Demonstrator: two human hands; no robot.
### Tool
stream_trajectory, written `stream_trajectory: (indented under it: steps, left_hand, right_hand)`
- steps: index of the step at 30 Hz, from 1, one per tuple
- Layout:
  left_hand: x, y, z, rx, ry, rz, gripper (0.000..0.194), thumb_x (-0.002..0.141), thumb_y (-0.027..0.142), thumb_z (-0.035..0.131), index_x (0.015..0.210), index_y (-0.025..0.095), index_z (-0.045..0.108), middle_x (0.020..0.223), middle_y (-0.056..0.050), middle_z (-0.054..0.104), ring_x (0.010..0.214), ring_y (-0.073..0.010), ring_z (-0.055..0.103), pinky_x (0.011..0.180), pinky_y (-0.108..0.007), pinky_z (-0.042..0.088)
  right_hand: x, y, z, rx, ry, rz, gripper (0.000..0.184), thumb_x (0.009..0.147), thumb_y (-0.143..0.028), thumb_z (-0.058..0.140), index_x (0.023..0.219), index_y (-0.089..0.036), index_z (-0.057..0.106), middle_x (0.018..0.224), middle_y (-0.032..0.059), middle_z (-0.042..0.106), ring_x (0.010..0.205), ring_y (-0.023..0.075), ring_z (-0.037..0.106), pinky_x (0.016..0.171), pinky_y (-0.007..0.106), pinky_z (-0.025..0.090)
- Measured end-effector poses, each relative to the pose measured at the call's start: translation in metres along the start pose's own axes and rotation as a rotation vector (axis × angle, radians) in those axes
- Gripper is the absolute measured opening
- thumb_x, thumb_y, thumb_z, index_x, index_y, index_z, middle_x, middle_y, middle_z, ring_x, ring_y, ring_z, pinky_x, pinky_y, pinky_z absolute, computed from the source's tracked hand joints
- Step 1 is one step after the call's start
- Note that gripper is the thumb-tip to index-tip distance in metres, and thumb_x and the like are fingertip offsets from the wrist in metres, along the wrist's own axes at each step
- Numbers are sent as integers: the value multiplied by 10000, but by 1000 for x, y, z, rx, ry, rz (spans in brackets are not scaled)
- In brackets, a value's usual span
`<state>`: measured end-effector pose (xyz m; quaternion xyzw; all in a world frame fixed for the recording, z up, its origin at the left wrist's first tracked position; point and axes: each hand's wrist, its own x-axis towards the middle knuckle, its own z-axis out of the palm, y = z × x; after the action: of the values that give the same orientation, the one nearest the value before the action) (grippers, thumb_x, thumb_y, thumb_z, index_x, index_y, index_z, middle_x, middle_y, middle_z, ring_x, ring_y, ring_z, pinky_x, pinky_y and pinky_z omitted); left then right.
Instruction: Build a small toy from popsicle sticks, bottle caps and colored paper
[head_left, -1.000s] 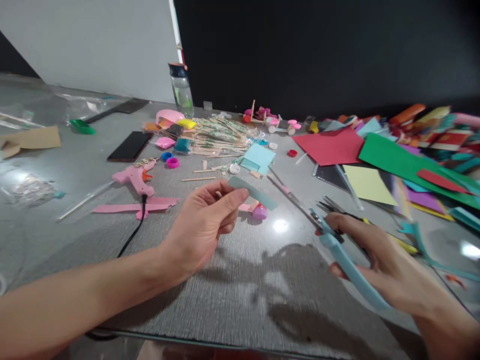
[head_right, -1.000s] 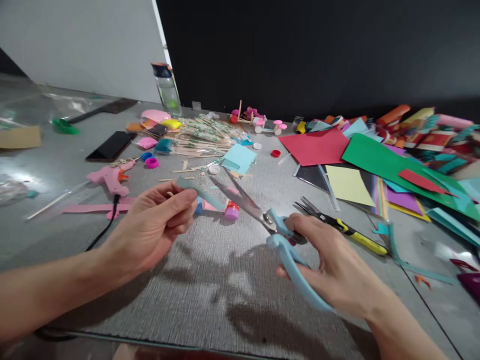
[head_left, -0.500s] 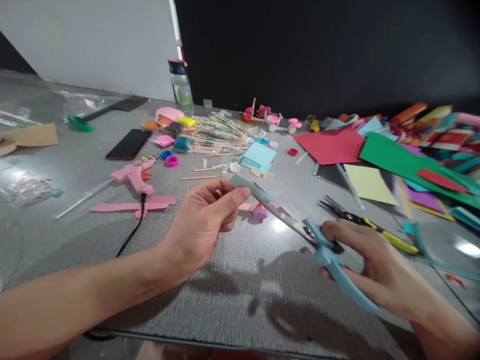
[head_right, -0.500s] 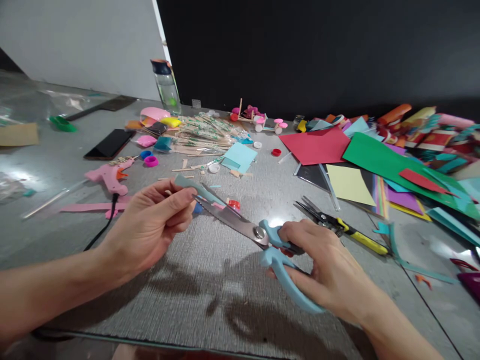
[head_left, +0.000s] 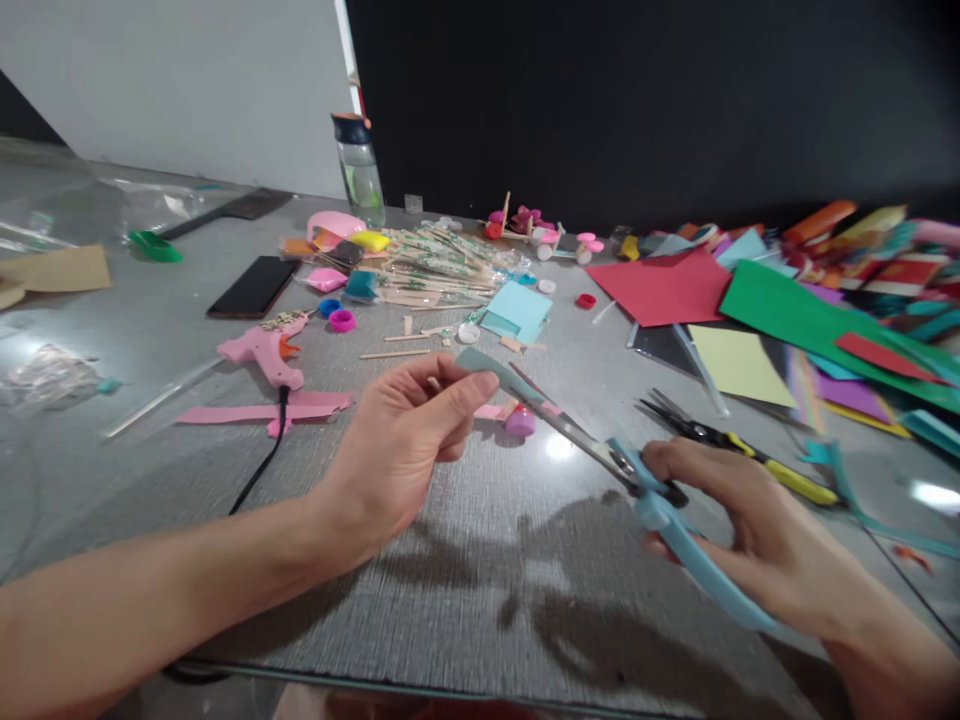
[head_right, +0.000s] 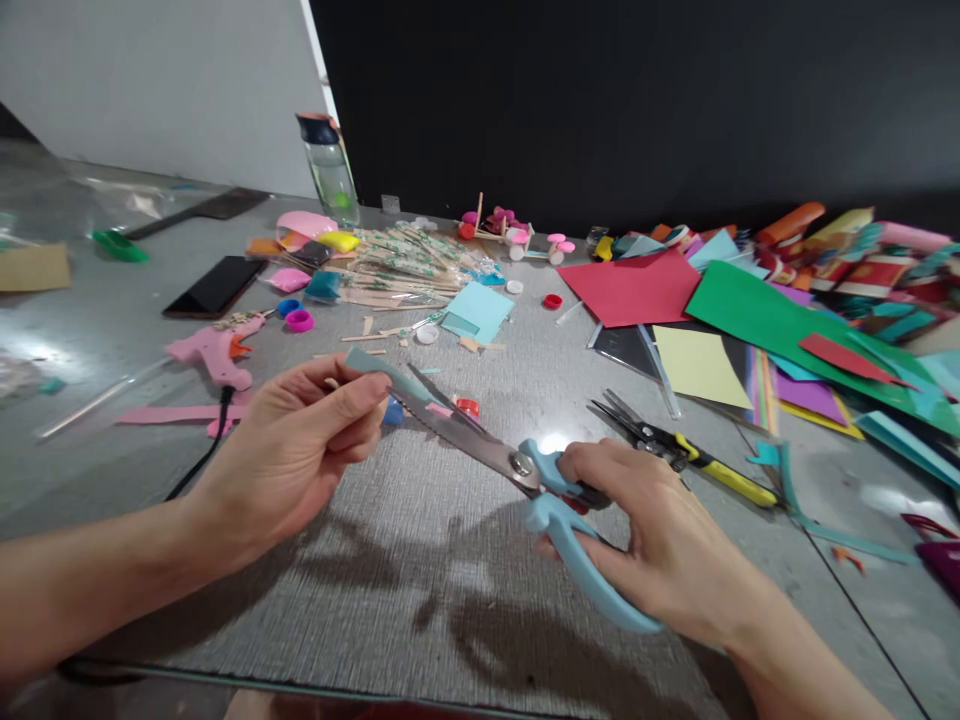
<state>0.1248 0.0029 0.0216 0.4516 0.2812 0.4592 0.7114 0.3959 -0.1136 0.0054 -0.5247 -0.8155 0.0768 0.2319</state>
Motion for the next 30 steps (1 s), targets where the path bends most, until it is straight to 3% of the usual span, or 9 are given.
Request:
stream_trajectory:
  steps: [15, 30]
  left_hand:
    - [-1, -1, 0, 30, -7, 2, 252, 820, 224, 811, 665, 166, 621, 507, 78, 361, 457, -40, 260, 425, -181, 197]
    - [-1, 1, -6, 260, 4, 67, 243, 860, 321, 788, 689, 192, 674, 509, 47, 432, 460, -64, 322, 420, -232, 210]
  right_hand:
    - [2, -2, 1, 8, 5, -4, 176, 966, -410, 641, 992, -242, 599, 859, 26, 676, 725, 201, 632, 607, 318, 451]
    - [-1, 1, 0, 4, -31, 7, 152, 979, -363, 643, 949, -225, 589, 847, 45, 678, 699, 199, 590, 620, 327, 411]
